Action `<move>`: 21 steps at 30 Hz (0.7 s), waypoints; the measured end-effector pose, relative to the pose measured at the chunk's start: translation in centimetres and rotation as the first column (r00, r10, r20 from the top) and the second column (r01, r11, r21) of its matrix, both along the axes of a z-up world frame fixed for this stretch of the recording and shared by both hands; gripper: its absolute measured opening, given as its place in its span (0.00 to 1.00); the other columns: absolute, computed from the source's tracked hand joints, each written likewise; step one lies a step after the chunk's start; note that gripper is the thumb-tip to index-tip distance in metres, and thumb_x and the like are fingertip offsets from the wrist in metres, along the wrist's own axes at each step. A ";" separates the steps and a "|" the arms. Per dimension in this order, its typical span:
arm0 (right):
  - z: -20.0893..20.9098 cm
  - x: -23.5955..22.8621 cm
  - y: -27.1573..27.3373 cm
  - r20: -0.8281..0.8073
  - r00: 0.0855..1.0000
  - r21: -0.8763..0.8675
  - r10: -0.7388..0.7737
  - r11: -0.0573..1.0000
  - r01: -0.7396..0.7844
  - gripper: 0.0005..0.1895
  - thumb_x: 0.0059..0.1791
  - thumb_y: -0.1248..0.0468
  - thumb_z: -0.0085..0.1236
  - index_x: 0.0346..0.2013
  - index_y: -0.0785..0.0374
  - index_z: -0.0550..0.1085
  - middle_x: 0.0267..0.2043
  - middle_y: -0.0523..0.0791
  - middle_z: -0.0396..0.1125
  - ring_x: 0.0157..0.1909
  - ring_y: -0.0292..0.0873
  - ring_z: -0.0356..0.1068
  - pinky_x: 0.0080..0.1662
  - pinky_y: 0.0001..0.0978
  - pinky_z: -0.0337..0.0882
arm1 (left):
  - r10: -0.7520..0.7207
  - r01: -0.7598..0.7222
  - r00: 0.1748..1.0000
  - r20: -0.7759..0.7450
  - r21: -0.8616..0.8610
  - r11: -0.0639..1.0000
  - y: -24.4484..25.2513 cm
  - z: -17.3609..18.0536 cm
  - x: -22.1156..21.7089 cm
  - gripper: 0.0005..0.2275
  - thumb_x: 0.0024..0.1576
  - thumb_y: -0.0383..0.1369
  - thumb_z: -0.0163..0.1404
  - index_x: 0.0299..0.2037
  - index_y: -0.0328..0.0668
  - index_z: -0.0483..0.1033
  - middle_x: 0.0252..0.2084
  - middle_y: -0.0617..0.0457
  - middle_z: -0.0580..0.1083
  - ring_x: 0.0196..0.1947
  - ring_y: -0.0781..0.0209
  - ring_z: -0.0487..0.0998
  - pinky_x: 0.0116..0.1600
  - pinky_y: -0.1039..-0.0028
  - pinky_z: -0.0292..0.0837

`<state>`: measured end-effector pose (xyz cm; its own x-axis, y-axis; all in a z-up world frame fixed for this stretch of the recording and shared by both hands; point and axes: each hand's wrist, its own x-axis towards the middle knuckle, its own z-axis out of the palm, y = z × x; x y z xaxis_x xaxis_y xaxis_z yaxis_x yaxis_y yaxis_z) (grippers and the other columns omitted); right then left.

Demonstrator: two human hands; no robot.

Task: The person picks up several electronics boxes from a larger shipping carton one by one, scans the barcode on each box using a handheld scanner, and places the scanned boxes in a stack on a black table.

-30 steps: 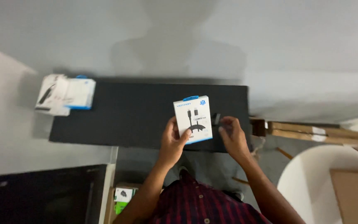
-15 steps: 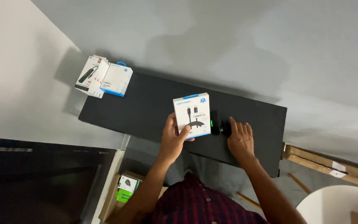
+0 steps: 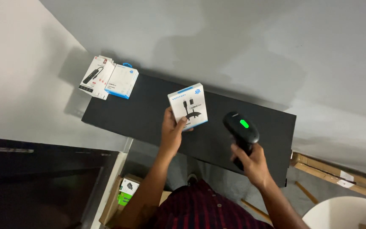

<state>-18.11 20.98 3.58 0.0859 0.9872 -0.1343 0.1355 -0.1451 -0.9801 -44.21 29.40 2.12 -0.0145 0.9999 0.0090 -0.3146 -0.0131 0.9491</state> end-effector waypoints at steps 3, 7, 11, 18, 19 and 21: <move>1.7 -0.5 -1.6 -0.006 0.994 -0.053 0.109 0.993 -0.110 0.11 0.52 0.54 0.60 0.41 0.57 0.80 0.28 0.44 0.75 0.34 0.46 0.78 0.41 0.50 0.79 | -0.004 -0.007 0.995 -0.102 -0.102 0.995 0.3 0.4 0.3 0.21 0.63 0.34 0.49 0.66 0.43 0.60 0.64 0.46 0.73 0.59 0.51 0.79 0.42 0.67 0.86; 2.8 -1.1 -2.0 0.043 0.994 -0.038 0.102 0.994 -0.100 0.10 0.51 0.57 0.62 0.36 0.62 0.81 0.22 0.43 0.73 0.26 0.39 0.74 0.34 0.35 0.74 | 0.000 -0.014 0.993 -0.116 -0.122 0.992 0.5 0.6 0.6 0.23 0.63 0.35 0.49 0.67 0.42 0.60 0.63 0.44 0.75 0.58 0.50 0.81 0.43 0.67 0.86; 3.7 -1.4 -2.1 0.097 0.991 -0.065 0.096 0.994 -0.090 0.10 0.51 0.57 0.62 0.32 0.60 0.79 0.21 0.42 0.71 0.25 0.39 0.72 0.34 0.36 0.74 | 0.002 -0.015 0.995 -0.100 -0.129 0.992 0.7 0.3 0.7 0.22 0.63 0.35 0.49 0.66 0.42 0.60 0.62 0.44 0.75 0.58 0.51 0.81 0.43 0.68 0.86; 3.3 -1.5 -2.0 0.120 0.986 -0.108 0.116 0.989 -0.103 0.11 0.52 0.54 0.61 0.35 0.59 0.80 0.21 0.41 0.70 0.25 0.38 0.71 0.32 0.35 0.74 | 0.001 -0.012 0.997 -0.076 -0.145 0.989 0.6 -0.1 0.0 0.23 0.62 0.34 0.50 0.68 0.45 0.59 0.62 0.42 0.74 0.59 0.48 0.81 0.44 0.69 0.86; 3.2 -1.6 -1.9 0.120 0.986 -0.108 0.117 0.989 -0.105 0.11 0.52 0.54 0.61 0.35 0.59 0.80 0.21 0.41 0.70 0.25 0.38 0.71 0.32 0.35 0.74 | 0.003 -0.014 0.997 -0.076 -0.146 0.989 0.7 -0.2 0.1 0.23 0.62 0.34 0.50 0.68 0.45 0.59 0.62 0.42 0.74 0.59 0.48 0.81 0.44 0.69 0.86; 3.1 -1.7 -1.9 0.098 0.992 -0.167 0.083 0.984 -0.066 0.13 0.50 0.54 0.63 0.39 0.61 0.80 0.22 0.44 0.71 0.27 0.41 0.73 0.34 0.39 0.75 | 0.061 -0.065 0.998 -0.036 -0.132 0.989 0.9 -0.5 0.2 0.21 0.62 0.34 0.51 0.64 0.42 0.61 0.58 0.45 0.76 0.54 0.53 0.82 0.40 0.69 0.85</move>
<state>-19.79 19.03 6.65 0.0348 0.9571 -0.2878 0.2520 -0.2871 -0.9242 -43.97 30.28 1.58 -0.0793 0.9893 -0.1221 -0.2869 0.0947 0.9533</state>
